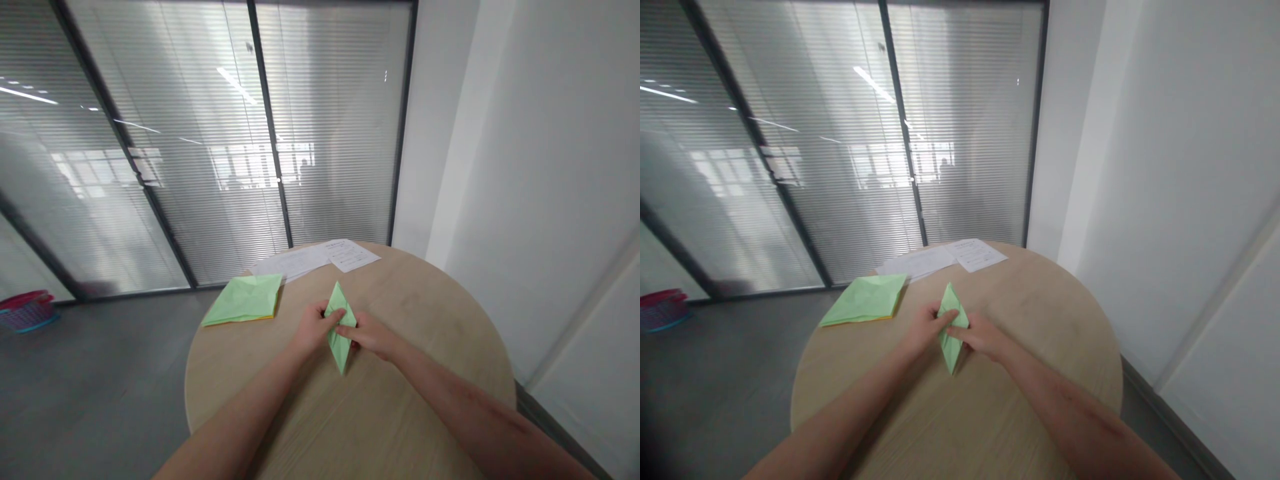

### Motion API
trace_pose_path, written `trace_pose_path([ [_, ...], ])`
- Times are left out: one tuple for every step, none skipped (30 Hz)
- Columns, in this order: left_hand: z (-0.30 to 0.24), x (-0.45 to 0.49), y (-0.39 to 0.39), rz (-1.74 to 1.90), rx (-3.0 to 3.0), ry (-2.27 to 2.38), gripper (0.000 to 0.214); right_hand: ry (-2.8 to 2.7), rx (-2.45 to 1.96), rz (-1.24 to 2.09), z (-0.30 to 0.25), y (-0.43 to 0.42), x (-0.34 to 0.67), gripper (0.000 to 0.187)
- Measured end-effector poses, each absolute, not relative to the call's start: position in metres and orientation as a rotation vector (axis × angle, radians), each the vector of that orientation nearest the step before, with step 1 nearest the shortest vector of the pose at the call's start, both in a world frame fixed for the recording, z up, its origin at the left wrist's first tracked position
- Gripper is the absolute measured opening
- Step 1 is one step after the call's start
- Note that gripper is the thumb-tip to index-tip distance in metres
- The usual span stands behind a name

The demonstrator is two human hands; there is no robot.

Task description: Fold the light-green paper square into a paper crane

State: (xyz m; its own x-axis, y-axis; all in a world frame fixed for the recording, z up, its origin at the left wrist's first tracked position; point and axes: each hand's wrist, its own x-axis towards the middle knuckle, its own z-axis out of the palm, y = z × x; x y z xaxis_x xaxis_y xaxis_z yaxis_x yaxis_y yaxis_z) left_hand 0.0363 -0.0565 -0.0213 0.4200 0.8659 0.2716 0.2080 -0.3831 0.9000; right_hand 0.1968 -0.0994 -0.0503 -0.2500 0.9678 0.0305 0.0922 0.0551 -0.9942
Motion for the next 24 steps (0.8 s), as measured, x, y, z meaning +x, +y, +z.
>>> trace_pose_path([
  [-0.022,0.036,-0.056,0.978,1.843,0.924,0.033,-1.494,-1.131,1.301,-0.050,-0.099,0.197,0.039],
  [-0.023,0.036,-0.056,0.966,1.844,0.921,0.034,-1.499,-1.140,1.298,-0.050,-0.099,0.197,0.038],
  [-0.023,0.036,-0.055,0.956,1.840,0.909,0.035,-1.503,-1.148,1.303,-0.050,-0.099,0.198,0.037],
  [-0.023,0.036,-0.055,0.956,1.830,0.895,0.036,-1.508,-1.155,1.316,-0.049,-0.100,0.198,0.035],
  [-0.023,0.036,-0.054,0.962,1.819,0.881,0.037,-1.515,-1.161,1.333,-0.049,-0.100,0.198,0.034],
  [-0.023,0.035,-0.054,0.970,1.808,0.872,0.038,-1.524,-1.168,1.350,-0.048,-0.101,0.198,0.032],
  [-0.022,0.034,-0.053,0.979,1.799,0.868,0.038,-1.540,-1.172,1.368,-0.047,-0.102,0.198,0.030],
  [-0.021,0.033,-0.053,0.988,1.793,0.872,0.038,-1.559,-1.175,1.382,-0.045,-0.102,0.198,0.028],
  [-0.020,0.032,-0.053,0.995,1.791,0.883,0.038,-1.579,-1.179,1.390,-0.044,-0.103,0.198,0.026],
  [-0.019,0.031,-0.054,0.998,1.789,0.897,0.039,-1.597,-1.181,1.392,-0.043,-0.104,0.198,0.025],
  [-0.018,0.030,-0.054,0.997,1.788,0.908,0.039,-1.613,-1.182,1.391,-0.043,-0.105,0.197,0.023],
  [-0.017,0.030,-0.054,0.995,1.787,0.914,0.039,-1.624,-1.183,1.389,-0.042,-0.105,0.197,0.022],
  [-0.017,0.030,-0.054,0.989,1.788,0.918,0.039,-1.630,-1.183,1.387,-0.041,-0.106,0.197,0.021],
  [-0.018,0.030,-0.054,0.980,1.792,0.921,0.039,-1.636,-1.185,1.378,-0.041,-0.106,0.197,0.020],
  [-0.018,0.030,-0.054,0.974,1.797,0.924,0.039,-1.643,-1.190,1.363,-0.041,-0.106,0.197,0.019],
  [-0.020,0.031,-0.053,0.975,1.802,0.921,0.040,-1.645,-1.201,1.341,-0.041,-0.105,0.197,0.018],
  [-0.021,0.032,-0.052,0.991,1.805,0.910,0.040,-1.642,-1.218,1.313,-0.041,-0.105,0.197,0.017],
  [-0.022,0.032,-0.052,1.026,1.803,0.896,0.040,-1.631,-1.232,1.278,-0.042,-0.104,0.198,0.017],
  [-0.023,0.033,-0.050,1.082,1.798,0.886,0.039,-1.614,-1.241,1.237,-0.043,-0.102,0.198,0.017],
  [-0.023,0.032,-0.049,1.154,1.791,0.890,0.037,-1.593,-1.249,1.195,-0.044,-0.101,0.199,0.017],
  [-0.023,0.032,-0.048,1.233,1.791,0.914,0.034,-1.570,-1.254,1.149,-0.044,-0.099,0.200,0.018],
  [-0.022,0.030,-0.048,1.310,1.803,0.961,0.031,-1.553,-1.266,1.099,-0.045,-0.097,0.201,0.018],
  [-0.019,0.028,-0.047,1.378,1.836,1.021,0.028,-1.540,-1.284,1.042,-0.045,-0.095,0.203,0.019],
  [-0.016,0.025,-0.048,1.426,1.905,1.074,0.024,-1.530,-1.304,0.983,-0.045,-0.093,0.205,0.021],
])
